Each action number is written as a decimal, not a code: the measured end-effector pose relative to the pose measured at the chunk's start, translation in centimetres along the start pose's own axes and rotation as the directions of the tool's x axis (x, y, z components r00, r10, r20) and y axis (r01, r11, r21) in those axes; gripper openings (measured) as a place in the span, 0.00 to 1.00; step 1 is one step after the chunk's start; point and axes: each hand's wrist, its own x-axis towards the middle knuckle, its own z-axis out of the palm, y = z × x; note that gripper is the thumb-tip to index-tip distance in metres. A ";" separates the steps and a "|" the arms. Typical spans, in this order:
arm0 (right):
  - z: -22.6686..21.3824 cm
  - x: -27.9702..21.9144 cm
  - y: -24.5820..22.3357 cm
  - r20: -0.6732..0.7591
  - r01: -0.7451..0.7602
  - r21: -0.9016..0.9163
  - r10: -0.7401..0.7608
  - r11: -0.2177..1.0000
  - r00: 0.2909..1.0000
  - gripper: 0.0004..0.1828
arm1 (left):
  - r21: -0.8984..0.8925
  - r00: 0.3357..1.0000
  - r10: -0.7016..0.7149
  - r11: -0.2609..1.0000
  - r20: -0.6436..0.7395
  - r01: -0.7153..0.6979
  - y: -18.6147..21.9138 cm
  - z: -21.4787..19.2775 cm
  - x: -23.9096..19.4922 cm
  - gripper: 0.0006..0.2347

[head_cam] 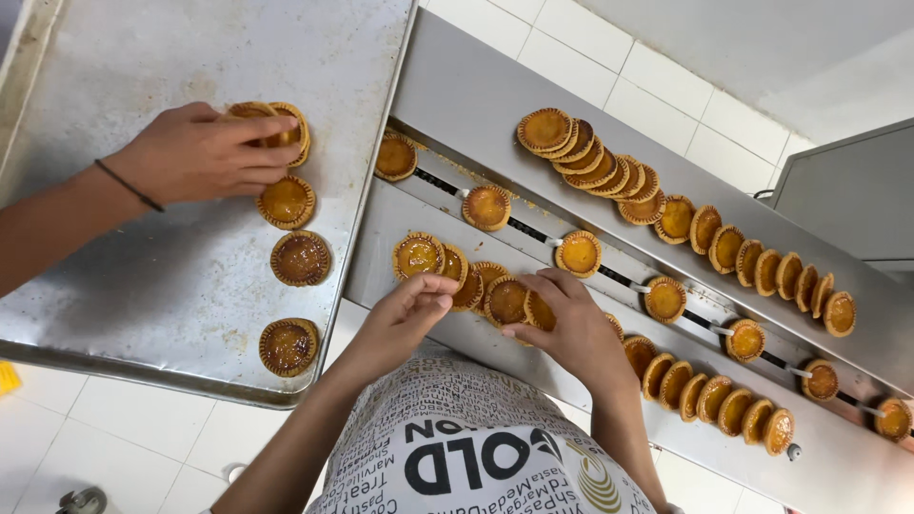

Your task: The person sorts and stacks tart shells on a conveyor belt and a metal tray by hand.

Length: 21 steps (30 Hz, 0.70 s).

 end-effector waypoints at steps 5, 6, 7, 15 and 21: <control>0.1 0.1 1.3 0.034 -0.094 -0.099 0.098 0.991 0.995 0.34 | 0.069 0.998 0.011 0.998 0.058 -0.015 -0.8 -0.6 -0.1 0.15; 0.2 0.1 1.3 0.023 -0.116 -0.133 0.120 0.984 0.993 0.33 | 0.096 0.998 0.012 0.995 0.056 -0.017 -0.7 -0.8 -0.2 0.15; 0.2 0.2 1.0 0.027 -0.111 -0.140 0.116 0.984 0.993 0.33 | 0.089 0.999 0.013 0.996 0.050 -0.018 -0.6 -1.4 -0.3 0.15; 2.3 2.9 -3.6 0.059 0.199 -0.086 -0.194 0.976 0.979 0.25 | 0.714 0.935 0.260 0.700 -0.241 -0.010 -1.3 -8.2 -2.5 0.14; 5.4 7.5 -11.2 0.092 0.623 -0.018 -0.619 0.782 0.780 0.17 | 0.891 0.960 0.208 0.448 -0.187 0.077 -2.4 -12.6 -2.6 0.22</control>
